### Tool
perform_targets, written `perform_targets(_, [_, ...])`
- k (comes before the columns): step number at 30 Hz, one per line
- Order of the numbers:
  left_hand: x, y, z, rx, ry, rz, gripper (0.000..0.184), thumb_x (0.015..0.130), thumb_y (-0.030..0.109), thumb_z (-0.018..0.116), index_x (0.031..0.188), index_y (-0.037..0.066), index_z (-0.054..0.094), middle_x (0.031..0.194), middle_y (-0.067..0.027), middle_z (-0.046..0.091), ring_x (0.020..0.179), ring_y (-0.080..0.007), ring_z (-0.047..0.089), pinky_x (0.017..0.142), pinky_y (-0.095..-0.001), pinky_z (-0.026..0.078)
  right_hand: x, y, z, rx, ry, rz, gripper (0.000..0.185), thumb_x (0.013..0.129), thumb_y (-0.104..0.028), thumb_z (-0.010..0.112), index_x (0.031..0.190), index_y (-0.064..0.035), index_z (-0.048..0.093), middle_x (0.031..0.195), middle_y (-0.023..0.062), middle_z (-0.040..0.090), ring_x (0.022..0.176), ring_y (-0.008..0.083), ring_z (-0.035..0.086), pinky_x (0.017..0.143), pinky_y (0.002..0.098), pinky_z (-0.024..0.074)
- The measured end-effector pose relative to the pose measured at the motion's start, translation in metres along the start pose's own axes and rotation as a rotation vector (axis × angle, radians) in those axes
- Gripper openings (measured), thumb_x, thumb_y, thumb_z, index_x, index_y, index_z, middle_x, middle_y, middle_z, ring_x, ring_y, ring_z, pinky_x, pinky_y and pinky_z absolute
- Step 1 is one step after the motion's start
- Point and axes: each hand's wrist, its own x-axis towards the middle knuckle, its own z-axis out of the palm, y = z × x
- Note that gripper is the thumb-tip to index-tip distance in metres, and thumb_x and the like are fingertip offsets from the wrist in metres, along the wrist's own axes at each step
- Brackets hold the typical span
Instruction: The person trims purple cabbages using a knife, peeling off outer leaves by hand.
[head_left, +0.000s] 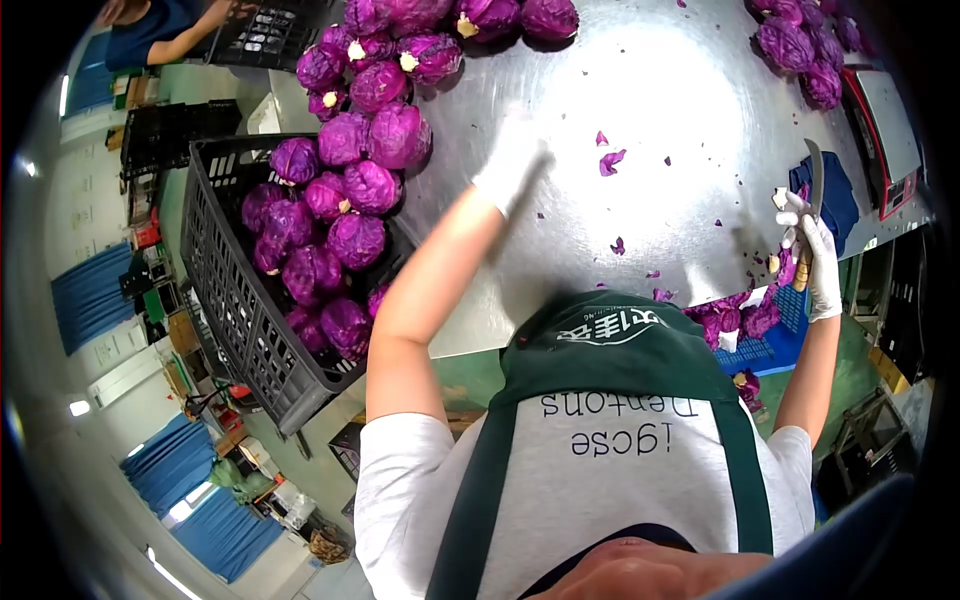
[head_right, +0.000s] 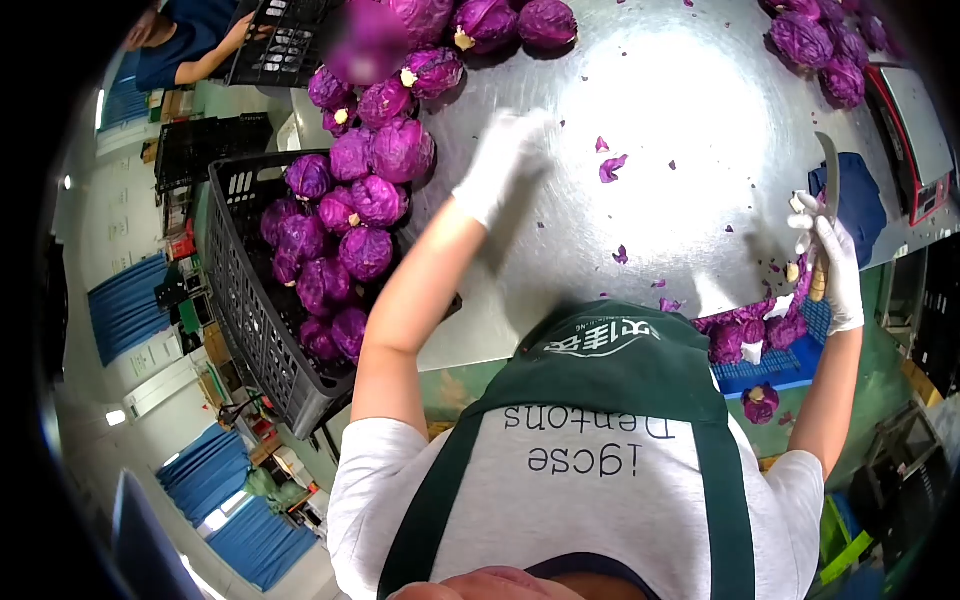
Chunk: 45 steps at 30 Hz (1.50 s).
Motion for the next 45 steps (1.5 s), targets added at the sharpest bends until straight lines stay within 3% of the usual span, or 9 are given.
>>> perform_targets(1, [0.032, 0.000, -0.021, -0.085, 0.286, -0.081, 0.038, 0.080, 0.030, 0.076, 0.103, 0.002, 0.065, 0.072, 0.0016, 0.056, 0.054, -0.0173, 0.053, 0.048, -0.0307, 0.045, -0.001, 0.006, 0.003, 0.035, 0.002, 0.015, 0.046, 0.101, -0.028, 0.047, 0.134, 0.0042, 0.049, 0.101, 0.0028, 0.069, 0.066, 0.0032, 0.054, 0.055, 0.0149, 0.0417])
perform_targets(6, [0.109, 0.051, -0.077, -0.656, 0.893, -0.286, 0.111, 0.072, 0.050, 0.079, 0.153, 0.014, 0.013, 0.160, -0.0054, 0.017, 0.144, -0.0312, 0.021, 0.116, -0.0528, 0.020, -0.001, 0.034, 0.027, 0.072, -0.031, 0.152, 0.046, 0.100, -0.029, 0.049, 0.132, 0.0032, 0.051, 0.092, 0.0041, 0.070, 0.057, 0.0042, 0.053, 0.049, 0.0168, 0.0430])
perform_targets(8, [0.147, 0.033, -0.101, -0.545, 0.947, -0.346, 0.117, 0.065, 0.052, 0.083, 0.151, 0.022, 0.010, 0.149, -0.0137, 0.033, 0.123, -0.0371, 0.048, 0.095, -0.0462, 0.047, -0.001, 0.030, 0.050, 0.113, -0.022, 0.183, 0.044, 0.100, -0.027, 0.050, 0.132, 0.0030, 0.052, 0.098, 0.0059, 0.070, 0.066, 0.0038, 0.058, 0.053, 0.0162, 0.0446])
perform_targets(12, [0.146, -0.008, -0.108, -0.815, 0.551, 0.188, 0.083, 0.073, 0.037, 0.081, 0.140, 0.020, 0.034, 0.142, -0.0086, 0.042, 0.124, -0.0312, 0.047, 0.102, -0.0488, 0.045, 0.001, 0.039, 0.069, 0.145, -0.097, 0.204, 0.043, 0.100, -0.026, 0.049, 0.132, 0.0025, 0.053, 0.099, 0.0055, 0.070, 0.069, 0.0042, 0.059, 0.056, 0.0161, 0.0450])
perform_targets(20, [-0.016, -0.032, -0.048, -1.434, -0.301, -0.121, 0.078, 0.077, 0.058, 0.062, 0.135, 0.008, 0.046, 0.127, -0.0178, 0.053, 0.107, -0.0338, 0.055, 0.081, -0.0405, 0.054, 0.013, 0.041, 0.102, 0.232, -0.086, 0.236, 0.040, 0.099, -0.026, 0.053, 0.130, 0.0001, 0.056, 0.101, 0.0008, 0.066, 0.069, 0.0006, 0.059, 0.056, 0.0140, 0.0436])
perform_targets(29, [-0.108, -0.051, 0.001, -1.056, -0.299, -0.109, 0.079, 0.082, 0.066, 0.051, 0.135, 0.007, 0.048, 0.123, -0.0224, 0.055, 0.105, -0.0380, 0.059, 0.090, -0.0500, 0.049, -0.012, 0.039, 0.148, 0.375, -0.160, 0.258, 0.043, 0.096, -0.021, 0.057, 0.133, 0.0005, 0.051, 0.094, 0.0047, 0.064, 0.069, 0.0064, 0.060, 0.061, 0.0201, 0.0504])
perform_targets(34, [-0.124, -0.041, 0.017, 0.525, 0.004, 0.533, 0.053, 0.090, 0.028, 0.058, 0.135, 0.001, 0.046, 0.133, -0.0199, 0.051, 0.118, -0.0335, 0.055, 0.094, -0.0528, 0.049, -0.018, 0.093, 0.165, 0.560, -0.252, 0.109, 0.050, 0.095, -0.024, 0.059, 0.138, -0.0045, 0.043, 0.102, 0.0115, 0.067, 0.081, 0.0156, 0.067, 0.062, 0.0249, 0.0524])
perform_targets(37, [-0.107, -0.064, 0.009, -0.440, -0.214, 0.098, 0.052, 0.095, 0.038, 0.049, 0.140, 0.011, 0.045, 0.137, -0.0152, 0.049, 0.123, -0.0351, 0.051, 0.102, -0.0522, 0.044, -0.026, 0.078, 0.184, 0.539, -0.232, 0.062, 0.045, 0.095, -0.028, 0.060, 0.134, -0.0082, 0.049, 0.093, 0.0049, 0.065, 0.075, 0.0102, 0.062, 0.059, 0.0235, 0.0493])
perform_targets(45, [-0.126, -0.073, 0.043, 0.418, -0.107, 0.228, 0.051, 0.090, 0.017, 0.069, 0.133, -0.002, 0.049, 0.127, -0.0150, 0.056, 0.114, -0.0222, 0.055, 0.099, -0.0343, 0.044, -0.032, 0.099, 0.213, 0.376, -0.252, 0.060, 0.042, 0.092, -0.023, 0.062, 0.127, -0.0012, 0.052, 0.107, 0.0068, 0.064, 0.091, 0.0134, 0.060, 0.073, 0.0292, 0.0513])
